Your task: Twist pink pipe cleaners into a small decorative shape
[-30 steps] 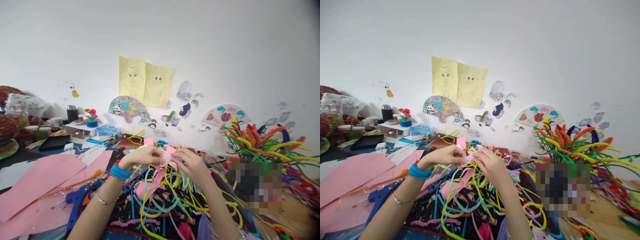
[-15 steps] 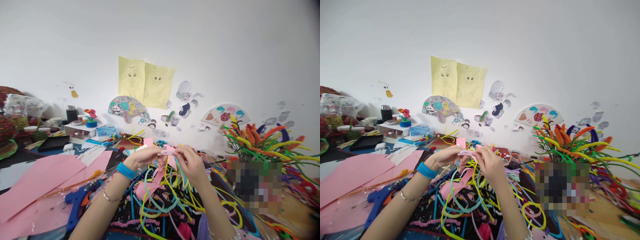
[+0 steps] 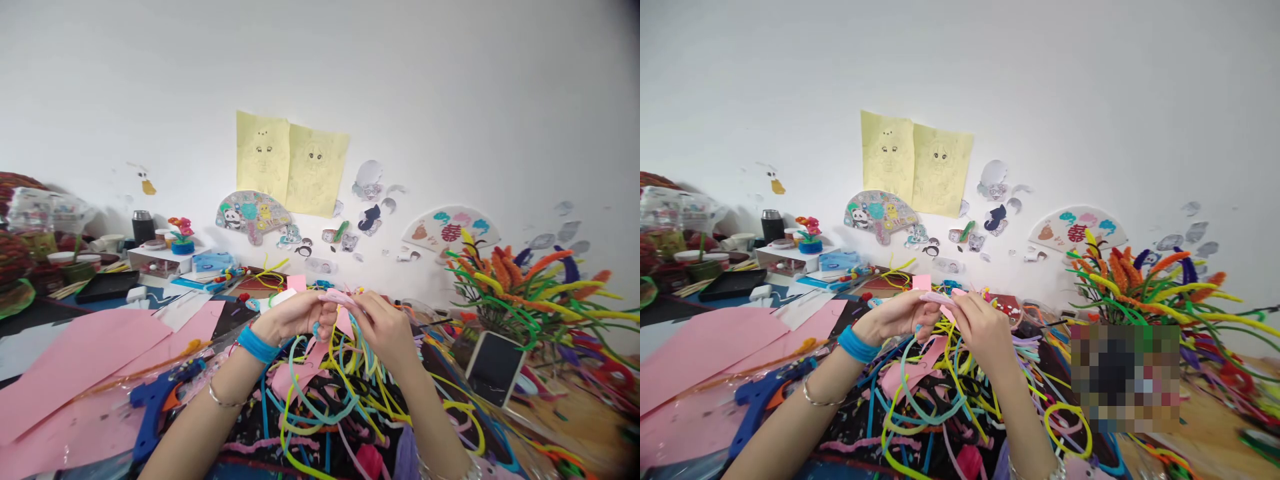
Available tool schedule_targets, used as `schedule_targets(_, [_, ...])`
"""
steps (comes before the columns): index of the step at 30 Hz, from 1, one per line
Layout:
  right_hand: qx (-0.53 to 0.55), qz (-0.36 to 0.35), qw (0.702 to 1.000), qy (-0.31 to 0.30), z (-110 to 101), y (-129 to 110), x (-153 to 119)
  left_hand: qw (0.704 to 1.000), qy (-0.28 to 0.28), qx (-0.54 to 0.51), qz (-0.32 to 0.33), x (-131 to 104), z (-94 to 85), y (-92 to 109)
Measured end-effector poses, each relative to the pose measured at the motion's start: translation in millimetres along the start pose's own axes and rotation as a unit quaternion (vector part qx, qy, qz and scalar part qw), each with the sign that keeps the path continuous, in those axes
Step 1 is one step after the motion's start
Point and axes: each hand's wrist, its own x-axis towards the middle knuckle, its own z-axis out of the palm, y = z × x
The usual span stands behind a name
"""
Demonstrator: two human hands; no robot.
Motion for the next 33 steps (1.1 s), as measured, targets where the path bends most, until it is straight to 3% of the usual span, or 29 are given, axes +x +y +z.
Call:
schedule_targets(5, [0.09, 0.11, 0.989, -0.042, 2.7, -0.7, 2.4, 0.97, 0.17, 0.134, 0.112, 0.2, 10.4, 4.2])
schedule_targets(7, [0.119, 0.145, 0.981, -0.053, 3.3, -0.7, 3.4, 0.95, 0.235, 0.141, 0.151, 0.0, 13.9, 6.1])
schedule_targets(9, [0.142, 0.169, 0.974, -0.059, 3.6, -0.8, 4.0, 0.937, 0.264, 0.131, 0.188, -0.5, 15.9, 6.9])
schedule_targets(15, [0.134, 0.158, 0.977, -0.061, 4.3, -7.7, 4.7, 0.921, 0.274, 0.135, 0.243, 0.7, 13.8, 3.9])
schedule_targets(25, [0.002, 0.139, 0.986, -0.095, 14.3, -19.3, 2.1, 0.919, 0.276, 0.156, 0.237, 0.4, 9.9, 4.6])
schedule_targets(33, [-0.029, 0.107, 0.989, -0.097, 14.6, -25.5, 1.4, 0.919, 0.271, 0.184, 0.221, -1.7, 6.2, 6.8])
